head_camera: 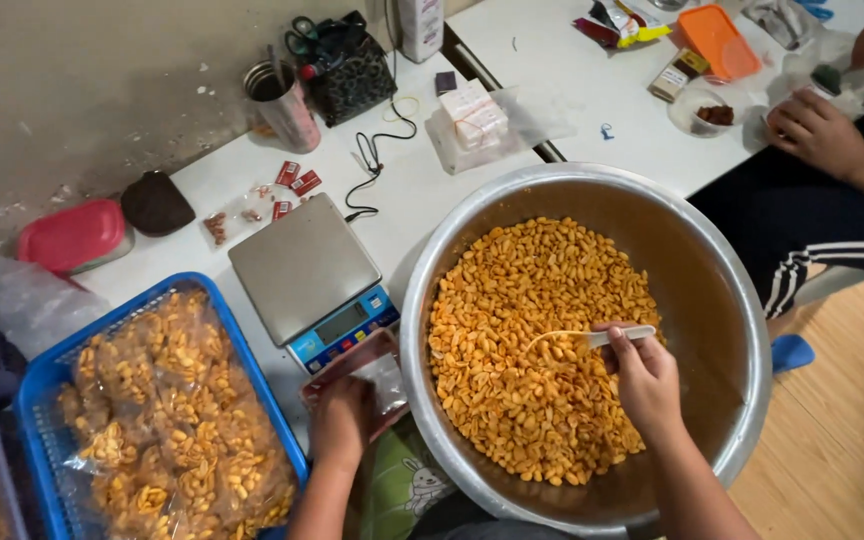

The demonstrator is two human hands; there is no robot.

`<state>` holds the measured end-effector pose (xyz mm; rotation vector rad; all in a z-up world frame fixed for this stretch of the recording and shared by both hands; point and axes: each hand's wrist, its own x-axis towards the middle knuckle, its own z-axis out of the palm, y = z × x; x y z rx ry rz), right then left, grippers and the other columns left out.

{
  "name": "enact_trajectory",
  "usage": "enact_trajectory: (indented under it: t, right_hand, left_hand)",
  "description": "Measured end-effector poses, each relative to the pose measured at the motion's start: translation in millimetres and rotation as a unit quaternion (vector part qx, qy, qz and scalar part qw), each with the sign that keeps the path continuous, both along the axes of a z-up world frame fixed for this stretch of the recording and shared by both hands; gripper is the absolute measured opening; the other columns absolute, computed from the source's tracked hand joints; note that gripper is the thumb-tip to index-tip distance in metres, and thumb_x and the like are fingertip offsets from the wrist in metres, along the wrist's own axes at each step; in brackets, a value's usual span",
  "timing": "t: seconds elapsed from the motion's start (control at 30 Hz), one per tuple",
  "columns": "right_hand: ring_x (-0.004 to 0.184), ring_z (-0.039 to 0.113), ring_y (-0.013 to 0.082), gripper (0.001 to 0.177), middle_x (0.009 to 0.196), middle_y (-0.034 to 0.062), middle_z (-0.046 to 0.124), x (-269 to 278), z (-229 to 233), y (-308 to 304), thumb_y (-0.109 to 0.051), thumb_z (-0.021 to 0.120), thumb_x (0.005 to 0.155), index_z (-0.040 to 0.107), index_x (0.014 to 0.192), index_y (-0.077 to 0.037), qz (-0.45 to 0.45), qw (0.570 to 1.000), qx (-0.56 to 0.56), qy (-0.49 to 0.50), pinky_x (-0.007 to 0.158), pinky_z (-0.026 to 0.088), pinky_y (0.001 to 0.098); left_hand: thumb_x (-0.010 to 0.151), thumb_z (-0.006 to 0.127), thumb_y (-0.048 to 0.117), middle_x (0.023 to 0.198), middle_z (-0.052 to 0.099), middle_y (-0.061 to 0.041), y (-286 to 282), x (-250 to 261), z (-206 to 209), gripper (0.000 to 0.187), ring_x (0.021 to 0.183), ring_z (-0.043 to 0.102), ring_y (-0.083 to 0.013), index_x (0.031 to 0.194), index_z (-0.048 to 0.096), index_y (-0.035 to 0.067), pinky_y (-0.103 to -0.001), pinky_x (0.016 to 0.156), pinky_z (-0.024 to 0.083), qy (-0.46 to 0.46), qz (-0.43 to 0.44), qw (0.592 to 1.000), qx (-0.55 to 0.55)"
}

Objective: Scooping snacks from a large bowl into small plastic bags, weighing them on a digital scale, and placing them into a storage crate.

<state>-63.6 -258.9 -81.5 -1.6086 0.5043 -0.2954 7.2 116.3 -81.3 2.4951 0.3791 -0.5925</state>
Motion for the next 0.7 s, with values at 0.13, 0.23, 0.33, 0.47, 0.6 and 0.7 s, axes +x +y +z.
enact_trajectory:
  t: [0.13,0.23,0.33,0.47,0.6,0.7]
  right_hand:
    - [0.068,0.051,0.0140,0.028,0.078,0.0063,0.061,3,12,1,-0.020,0.055,0.108,0.074,0.112,0.001,-0.001,1.000,0.003,0.006,0.061,0.041,0.0276]
    - [0.069,0.049,0.0147,0.029,0.080,0.0076,0.059,7,26,7,-0.018,0.054,0.109,0.073,0.111,0.003,0.001,1.000,0.013,-0.004,0.062,0.041,0.0278]
    - [0.068,0.049,0.0149,0.029,0.082,0.0086,0.061,10,34,10,-0.016,0.053,0.109,0.074,0.111,0.004,0.010,1.000,0.024,-0.014,0.061,0.042,0.0268]
    - [0.067,0.048,0.0139,0.030,0.080,0.0080,0.060,14,45,13,-0.015,0.052,0.109,0.074,0.110,0.004,0.011,1.000,0.023,-0.007,0.060,0.039,0.0254]
    - [0.068,0.047,0.0138,0.029,0.079,0.0067,0.060,20,58,13,-0.017,0.053,0.109,0.076,0.108,0.002,0.026,0.999,0.028,0.004,0.061,0.039,0.0264]
    - [0.066,0.047,0.0143,0.028,0.077,0.0072,0.059,20,80,14,-0.015,0.052,0.109,0.074,0.109,0.002,0.032,0.999,0.012,0.004,0.059,0.039,0.0254]
  left_hand:
    - [0.098,0.055,0.011,0.094,0.073,0.001,23,7,-82,0.012,0.076,0.067,-0.0149,0.102,0.065,0.016,-0.031,0.066,0.053,-0.346,0.074,0.904,-0.241]
    - [0.101,0.047,0.050,0.080,0.052,0.001,6,16,-24,0.054,0.071,0.047,-0.0134,0.131,0.057,0.006,-0.029,0.067,0.042,-0.265,0.128,0.760,-0.580]
    - [0.106,0.041,0.032,0.099,0.070,-0.007,-19,15,25,0.037,0.091,0.066,-0.0219,0.121,0.068,0.011,-0.036,0.092,0.057,-0.194,0.064,0.826,-0.525]
    - [0.108,0.034,0.024,0.104,0.073,-0.010,-68,4,34,0.030,0.098,0.072,-0.0231,0.111,0.060,0.010,-0.036,0.092,0.063,-0.183,-0.060,0.806,-0.559]
    - [0.105,0.038,0.022,0.100,0.066,-0.011,-107,-13,15,0.024,0.105,0.070,-0.0270,0.098,0.056,0.007,-0.038,0.089,0.064,-0.075,-0.092,0.751,-0.649]
    - [0.100,0.059,0.008,0.114,0.066,-0.012,-123,-24,12,0.007,0.110,0.069,-0.0242,0.106,0.055,0.006,-0.034,0.092,0.065,-0.009,-0.096,0.784,-0.613]
